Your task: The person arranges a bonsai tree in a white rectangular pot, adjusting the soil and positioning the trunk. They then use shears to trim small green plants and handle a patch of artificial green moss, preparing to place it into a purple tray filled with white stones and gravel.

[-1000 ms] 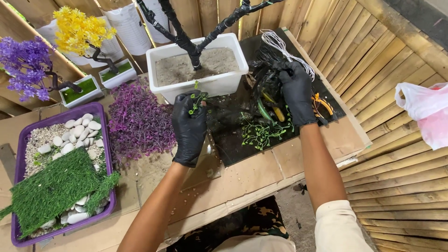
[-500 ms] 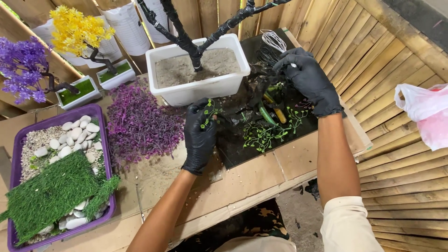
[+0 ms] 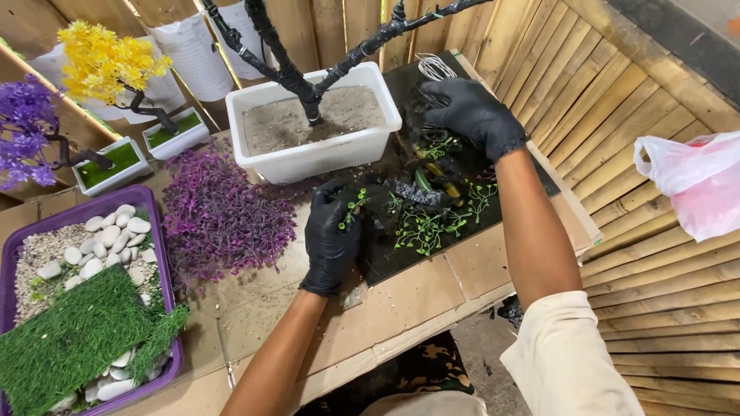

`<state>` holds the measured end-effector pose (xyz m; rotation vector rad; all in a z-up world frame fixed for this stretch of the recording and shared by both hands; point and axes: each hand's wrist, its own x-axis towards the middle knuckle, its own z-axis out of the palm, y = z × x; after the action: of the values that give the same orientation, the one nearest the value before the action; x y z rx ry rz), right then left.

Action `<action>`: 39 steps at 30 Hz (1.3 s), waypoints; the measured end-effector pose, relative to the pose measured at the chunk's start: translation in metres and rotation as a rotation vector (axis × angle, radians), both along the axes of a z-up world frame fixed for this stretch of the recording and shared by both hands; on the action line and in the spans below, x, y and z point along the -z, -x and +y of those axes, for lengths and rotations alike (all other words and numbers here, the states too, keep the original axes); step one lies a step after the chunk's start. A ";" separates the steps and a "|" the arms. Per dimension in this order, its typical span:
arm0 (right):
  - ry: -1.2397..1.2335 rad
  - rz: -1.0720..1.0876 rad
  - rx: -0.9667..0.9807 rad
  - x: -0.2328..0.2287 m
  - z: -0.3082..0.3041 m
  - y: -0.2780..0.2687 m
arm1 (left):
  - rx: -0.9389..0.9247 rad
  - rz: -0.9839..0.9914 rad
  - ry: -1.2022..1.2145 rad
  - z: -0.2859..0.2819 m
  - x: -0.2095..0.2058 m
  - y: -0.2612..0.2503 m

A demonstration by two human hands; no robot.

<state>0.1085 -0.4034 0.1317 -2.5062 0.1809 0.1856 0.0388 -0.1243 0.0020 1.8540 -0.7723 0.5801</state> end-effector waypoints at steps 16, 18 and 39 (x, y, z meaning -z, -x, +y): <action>0.561 -0.244 -0.461 0.129 0.061 0.062 | -0.029 0.318 0.340 -0.004 0.010 -0.007; 0.503 -0.266 -0.396 0.137 0.051 0.052 | -0.055 0.327 0.358 -0.001 0.013 -0.008; -0.662 -0.633 -0.116 0.053 -0.054 -0.064 | -0.031 0.183 0.328 0.003 0.023 -0.015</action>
<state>0.1722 -0.4575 0.0784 -1.8029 -0.2499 -0.4356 0.0536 -0.1211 -0.0213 1.5916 -0.4955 0.5140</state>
